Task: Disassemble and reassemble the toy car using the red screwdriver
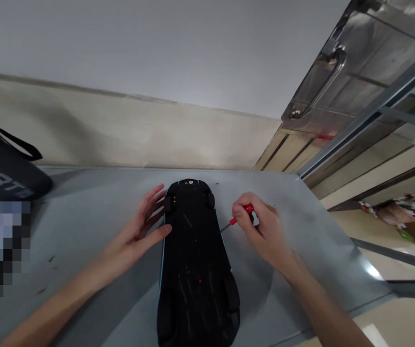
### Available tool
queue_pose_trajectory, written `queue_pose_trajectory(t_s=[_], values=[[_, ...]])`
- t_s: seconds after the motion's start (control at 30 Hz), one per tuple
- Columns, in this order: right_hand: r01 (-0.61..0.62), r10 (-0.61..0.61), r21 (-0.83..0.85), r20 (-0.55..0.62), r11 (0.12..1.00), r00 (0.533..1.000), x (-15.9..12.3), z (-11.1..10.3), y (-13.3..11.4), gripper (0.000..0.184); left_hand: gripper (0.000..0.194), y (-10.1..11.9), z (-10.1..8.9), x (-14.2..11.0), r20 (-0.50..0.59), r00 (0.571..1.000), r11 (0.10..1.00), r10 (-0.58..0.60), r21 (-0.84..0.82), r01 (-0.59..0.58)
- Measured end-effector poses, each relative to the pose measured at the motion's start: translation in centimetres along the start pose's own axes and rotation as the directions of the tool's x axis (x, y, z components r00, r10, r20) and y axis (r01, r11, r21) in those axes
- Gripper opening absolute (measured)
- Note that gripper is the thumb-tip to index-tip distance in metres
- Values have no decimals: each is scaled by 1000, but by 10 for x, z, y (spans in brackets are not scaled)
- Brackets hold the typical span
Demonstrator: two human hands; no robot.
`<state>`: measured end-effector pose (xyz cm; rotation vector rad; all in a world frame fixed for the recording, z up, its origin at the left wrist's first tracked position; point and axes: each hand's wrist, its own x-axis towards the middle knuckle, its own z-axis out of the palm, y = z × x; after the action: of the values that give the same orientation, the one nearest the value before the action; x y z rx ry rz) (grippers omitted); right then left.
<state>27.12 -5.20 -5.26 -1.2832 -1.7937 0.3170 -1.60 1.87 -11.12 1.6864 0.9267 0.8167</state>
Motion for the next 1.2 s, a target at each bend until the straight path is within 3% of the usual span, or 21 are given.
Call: queue_pose_trajectory(t_s=[0.33, 0.47, 0.6, 0.7, 0.9, 1.03, 1.2], values=[[171, -167, -100, 40, 980, 985, -1, -1, -10, 19, 71, 1, 3, -4, -12, 1000, 999, 27, 26, -26], [172, -154, -143, 128, 975, 980, 0, -6, -14, 12, 70, -2, 2, -4, 1, 999, 999, 40, 36, -40], [210, -156, -226, 232, 951, 960, 6, -15, -20, 22, 71, -1, 2, -5, 15, 999, 999, 35, 7, -35], [323, -233, -304, 299, 896, 926, 16, -21, -28, 12, 74, 1, 2, -6, 21, 1000, 999, 15, -47, -14], [454, -249, -355, 492, 817, 834, 36, -29, -45, 21, 73, 4, 1, -6, 67, 998, 995, 0, -98, 6], [491, -289, -386, 474, 781, 832, 42, -25, -43, 18, 72, 6, 0, -7, 85, 996, 993, -4, -119, 14], [452, -264, -315, 492, 834, 830, 42, -26, -38, 16, 72, 7, 0, -7, 86, 996, 994, -2, -112, 12]])
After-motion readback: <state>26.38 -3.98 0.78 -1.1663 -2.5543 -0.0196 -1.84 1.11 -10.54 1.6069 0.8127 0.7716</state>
